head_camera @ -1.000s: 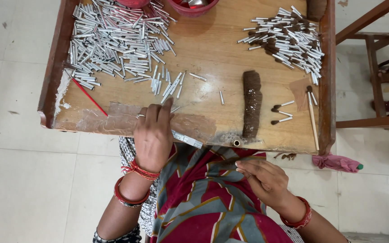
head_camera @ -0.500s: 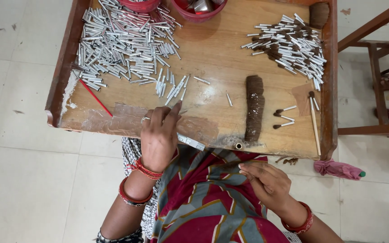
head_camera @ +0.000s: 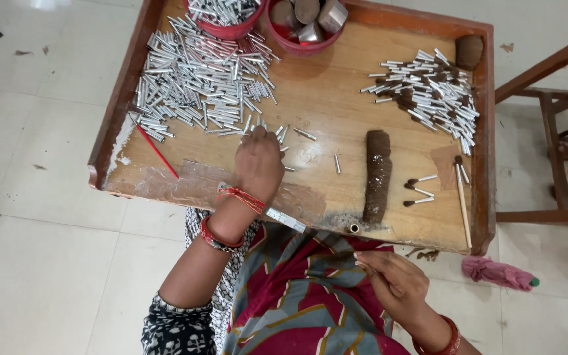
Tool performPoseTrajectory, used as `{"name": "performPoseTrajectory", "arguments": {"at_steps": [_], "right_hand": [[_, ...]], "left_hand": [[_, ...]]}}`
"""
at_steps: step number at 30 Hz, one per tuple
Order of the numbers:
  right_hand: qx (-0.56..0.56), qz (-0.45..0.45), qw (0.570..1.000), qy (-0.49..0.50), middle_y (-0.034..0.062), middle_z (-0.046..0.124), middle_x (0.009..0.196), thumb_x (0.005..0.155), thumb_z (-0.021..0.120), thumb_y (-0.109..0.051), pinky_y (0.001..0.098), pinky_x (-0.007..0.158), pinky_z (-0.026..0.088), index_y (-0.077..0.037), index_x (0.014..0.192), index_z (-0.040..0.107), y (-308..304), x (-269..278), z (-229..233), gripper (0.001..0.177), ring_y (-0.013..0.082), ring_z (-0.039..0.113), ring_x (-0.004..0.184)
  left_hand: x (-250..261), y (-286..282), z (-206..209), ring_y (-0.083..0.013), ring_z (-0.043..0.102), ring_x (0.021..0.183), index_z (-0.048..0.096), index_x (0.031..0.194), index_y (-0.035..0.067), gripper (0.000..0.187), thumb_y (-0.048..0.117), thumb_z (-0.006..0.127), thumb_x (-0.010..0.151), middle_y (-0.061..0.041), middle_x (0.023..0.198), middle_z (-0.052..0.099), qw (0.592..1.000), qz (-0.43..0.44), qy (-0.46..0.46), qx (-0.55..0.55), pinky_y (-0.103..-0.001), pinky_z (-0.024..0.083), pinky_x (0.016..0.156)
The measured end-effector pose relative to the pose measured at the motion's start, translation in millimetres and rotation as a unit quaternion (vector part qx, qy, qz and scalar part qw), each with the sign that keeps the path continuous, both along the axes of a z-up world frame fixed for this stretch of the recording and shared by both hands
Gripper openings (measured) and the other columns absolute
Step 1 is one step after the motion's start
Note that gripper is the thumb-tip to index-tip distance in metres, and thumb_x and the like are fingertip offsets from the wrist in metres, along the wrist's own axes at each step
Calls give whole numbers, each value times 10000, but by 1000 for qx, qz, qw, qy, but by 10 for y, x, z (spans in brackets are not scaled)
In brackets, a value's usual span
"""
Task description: Assembling cosmetic brushes by inserting ferrules into tubes and checking fit.
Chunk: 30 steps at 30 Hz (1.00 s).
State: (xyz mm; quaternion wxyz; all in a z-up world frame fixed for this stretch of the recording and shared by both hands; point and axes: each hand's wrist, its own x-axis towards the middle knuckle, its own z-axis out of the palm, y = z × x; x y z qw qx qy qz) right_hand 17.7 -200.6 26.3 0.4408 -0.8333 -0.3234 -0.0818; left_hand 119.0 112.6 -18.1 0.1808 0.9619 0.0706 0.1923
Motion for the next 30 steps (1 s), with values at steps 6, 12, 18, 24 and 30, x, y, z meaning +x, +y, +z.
{"name": "performPoseTrajectory", "arguments": {"at_steps": [6,12,18,24,30], "right_hand": [[19,-29,999,27,88,786,928,853,749,21,263,696,583,-33,1041,765,1,39,-36,196,177,763,807],[107,-21,991,76,130,783,1005,904,689,79,272,762,601,12,1077,733,-20,59,-116,191,187,754,868],[136,21,990,19,165,753,1080,937,655,95,336,894,616,12,1129,681,13,-23,-131,210,262,760,1021],[116,25,993,-1,166,748,1108,931,670,88,342,887,627,10,1142,671,6,-36,-166,225,277,768,1038],[112,35,993,-12,159,743,1137,946,686,58,346,888,633,1,1168,663,-26,-40,-238,231,289,768,1060]], "left_hand": [[-310,-322,386,-368,626,885,649,1023,-14,184,-17,692,844,-175,1005,631,991,-96,-49,-81,-453,516,774],[-1015,-808,351,-171,650,1009,684,1176,-25,191,-16,690,985,-74,1096,664,643,-264,39,-718,-311,561,907],[-1247,-1113,0,-173,736,868,637,1053,25,139,-10,709,939,-81,965,717,384,-145,143,-901,-339,641,795],[-1263,-1169,34,-194,761,885,626,1027,-6,107,1,708,957,-159,1026,763,377,-151,157,-900,-341,642,791],[-1277,-1177,55,-204,763,839,633,1035,-4,127,13,723,948,-161,997,760,382,-137,160,-900,-333,641,770]]}}
